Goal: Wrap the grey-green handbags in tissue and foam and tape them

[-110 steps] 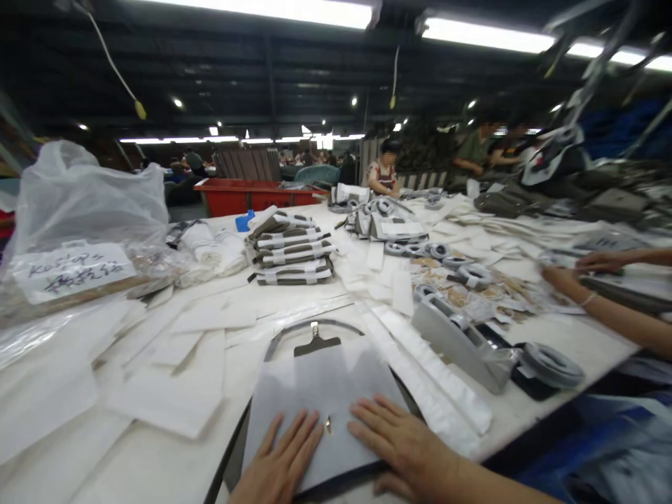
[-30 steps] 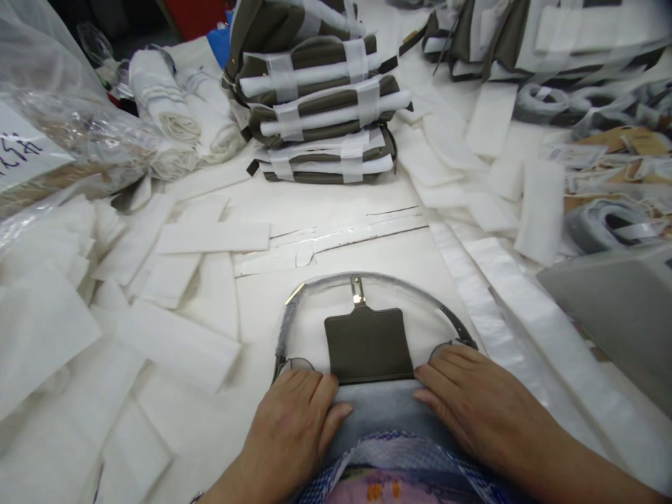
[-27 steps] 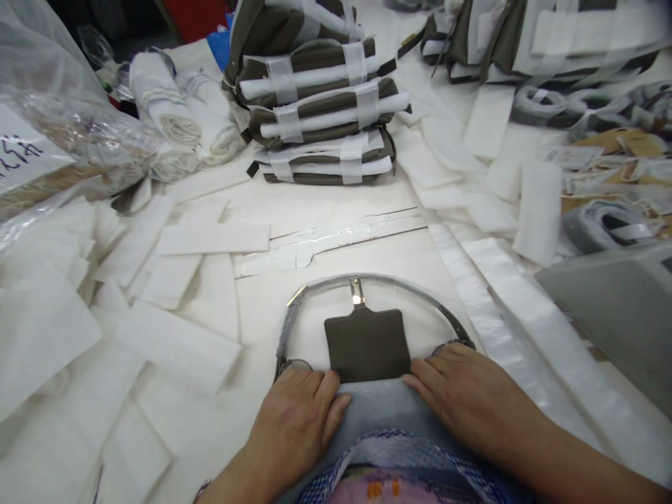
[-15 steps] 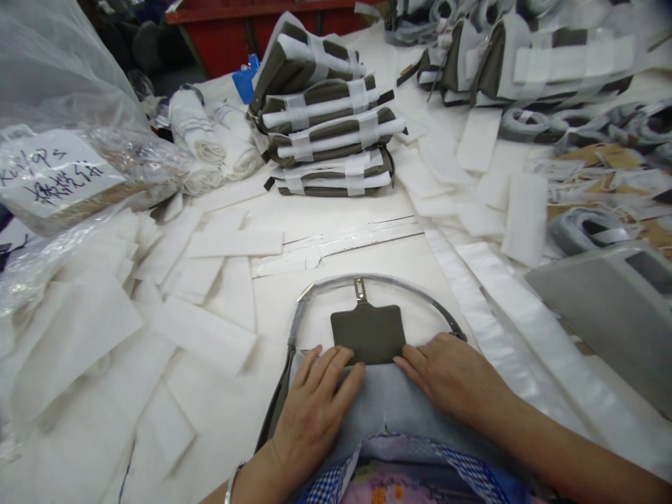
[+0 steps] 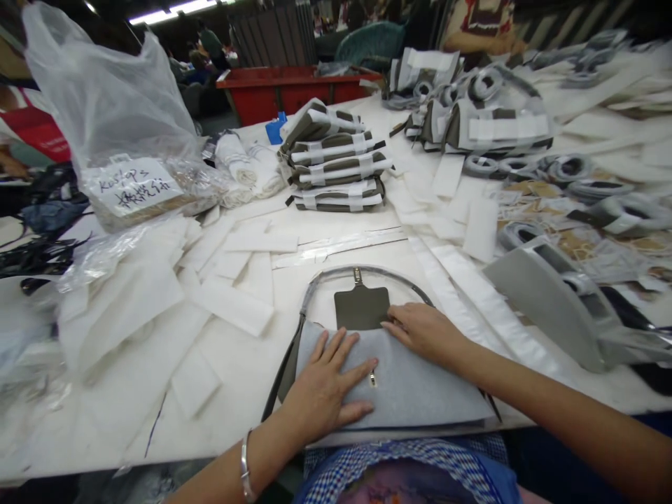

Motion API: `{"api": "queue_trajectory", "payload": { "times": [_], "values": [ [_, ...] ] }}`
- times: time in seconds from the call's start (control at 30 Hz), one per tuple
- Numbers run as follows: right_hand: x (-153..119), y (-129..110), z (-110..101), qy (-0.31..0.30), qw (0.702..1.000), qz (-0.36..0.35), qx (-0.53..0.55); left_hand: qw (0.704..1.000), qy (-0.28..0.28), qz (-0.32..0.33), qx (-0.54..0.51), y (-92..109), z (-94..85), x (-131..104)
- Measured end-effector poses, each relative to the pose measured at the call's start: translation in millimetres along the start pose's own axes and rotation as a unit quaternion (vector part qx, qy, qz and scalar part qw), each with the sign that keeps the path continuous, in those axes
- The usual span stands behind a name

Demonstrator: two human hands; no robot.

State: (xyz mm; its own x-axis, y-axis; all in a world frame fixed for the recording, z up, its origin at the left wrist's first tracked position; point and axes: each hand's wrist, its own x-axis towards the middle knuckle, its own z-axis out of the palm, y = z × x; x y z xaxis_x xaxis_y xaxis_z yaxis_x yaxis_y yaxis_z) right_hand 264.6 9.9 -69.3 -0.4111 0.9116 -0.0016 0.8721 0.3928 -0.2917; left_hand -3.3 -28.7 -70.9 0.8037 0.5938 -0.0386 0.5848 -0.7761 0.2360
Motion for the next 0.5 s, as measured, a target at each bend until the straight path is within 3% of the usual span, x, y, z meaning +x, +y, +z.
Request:
{"api": "queue_trajectory", "payload": {
  "times": [0.17, 0.33, 0.4, 0.5],
  "values": [
    [42.5, -0.5, -8.1, 0.064, 0.985, 0.046, 0.15, 0.999, 0.029, 0.012, 0.012, -0.9, 5.2, -1.8],
    [91.8, -7.1, -6.0, 0.05, 0.968, 0.067, 0.237, 0.998, 0.058, 0.023, 0.023, -2.4, 9.0, -4.4],
    [91.1, -13.6, -11.1, 0.053, 0.958, 0.054, 0.276, 0.997, 0.066, 0.025, 0.023, -3.0, 10.2, -5.3],
    [61.3, -26.4, -22.1, 0.061, 0.946, 0.008, 0.319, 0.997, 0.075, 0.026, 0.018, -3.0, 10.6, -6.2]
  ]
}}
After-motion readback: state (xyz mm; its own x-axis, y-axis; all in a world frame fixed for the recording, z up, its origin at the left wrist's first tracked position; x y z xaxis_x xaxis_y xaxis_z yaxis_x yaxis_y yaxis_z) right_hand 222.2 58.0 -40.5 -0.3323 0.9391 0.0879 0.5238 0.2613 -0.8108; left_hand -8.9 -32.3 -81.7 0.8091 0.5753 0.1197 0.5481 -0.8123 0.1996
